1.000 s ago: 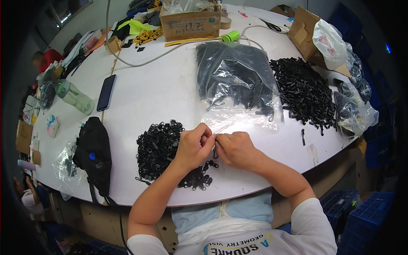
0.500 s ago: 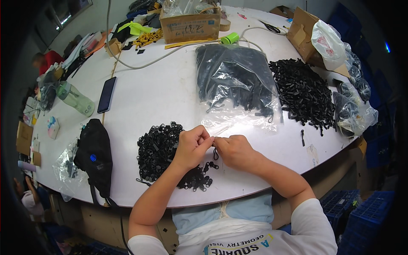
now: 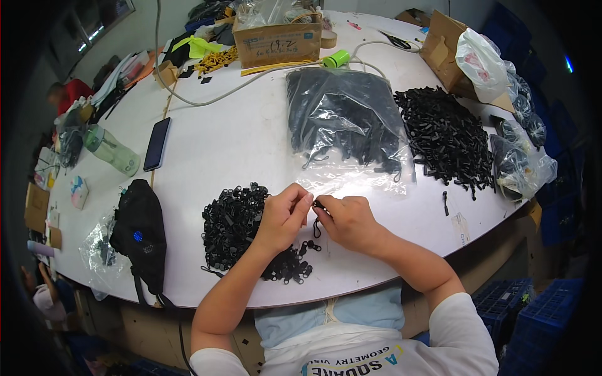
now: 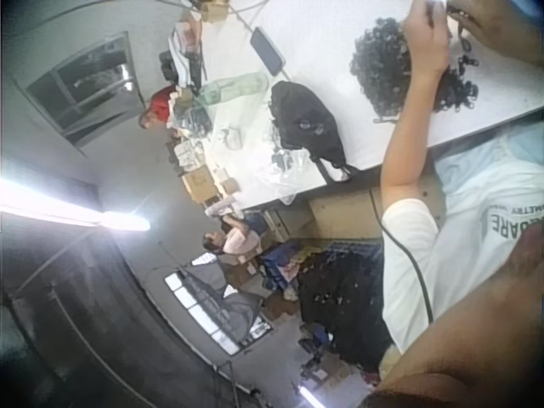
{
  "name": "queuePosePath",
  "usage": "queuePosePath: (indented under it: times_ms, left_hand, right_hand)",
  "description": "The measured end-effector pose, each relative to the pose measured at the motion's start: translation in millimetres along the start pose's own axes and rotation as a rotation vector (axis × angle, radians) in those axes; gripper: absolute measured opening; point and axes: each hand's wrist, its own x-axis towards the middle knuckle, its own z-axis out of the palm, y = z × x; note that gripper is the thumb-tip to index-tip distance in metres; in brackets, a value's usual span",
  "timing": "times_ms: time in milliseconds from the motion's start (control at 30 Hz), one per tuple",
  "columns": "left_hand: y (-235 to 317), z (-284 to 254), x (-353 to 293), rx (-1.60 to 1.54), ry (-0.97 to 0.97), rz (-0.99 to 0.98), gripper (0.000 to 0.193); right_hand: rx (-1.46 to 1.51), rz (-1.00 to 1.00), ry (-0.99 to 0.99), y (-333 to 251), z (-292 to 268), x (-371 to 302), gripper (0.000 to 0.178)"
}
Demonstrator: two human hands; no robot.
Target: The person sits at a white table and assembles small black plastic components by hand. They pick up individual parts from a pile, connect them together, and place the finished units back on the table. The task involves repetitive manual dexterity and handling of small hardware items.
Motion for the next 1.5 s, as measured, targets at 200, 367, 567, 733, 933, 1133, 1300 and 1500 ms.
queuePosePath:
  times_ms: [200, 367, 567, 733, 933, 1133, 1300, 1500]
  left_hand:
    - [2, -6, 3, 0.107, -0.193, 0.003, 0.027]
    - [6, -9, 3, 0.156, -0.205, 0.018, 0.021]
    - [9, -4, 1, 0.304, 0.015, 0.261, 0.015]
    - [6, 3, -1, 0.259, 0.202, 0.264, 0.019]
    - [3, 3, 0, 0.211, 0.200, 0.212, 0.019]
    - [3, 1, 2, 0.286, 0.225, 0.285, 0.017]
    - [-5, 0, 0, 0.317, 0.249, 0.335, 0.015]
    - [-1, -4, 2, 0.185, 0.134, 0.438, 0.011]
  right_hand:
    - [-0.062, -0.130, 0.008, 5, -3, 0, 0.017]
    - [-0.103, -0.267, -0.080, 18, -5, 1, 0.016]
    - [-0.051, -0.266, -0.136, 16, -14, 5, 0.018]
    - [0.092, -0.180, -0.154, 17, -16, 6, 0.018]
    - [0.294, -0.031, -0.078, 15, -18, 7, 0.008]
    - [0.445, 0.052, -0.096, 20, -19, 11, 0.011]
    - [0.485, 0.058, -0.324, 25, -18, 12, 0.008]
    - [0.487, 0.117, -0.195, 12, -20, 12, 0.009]
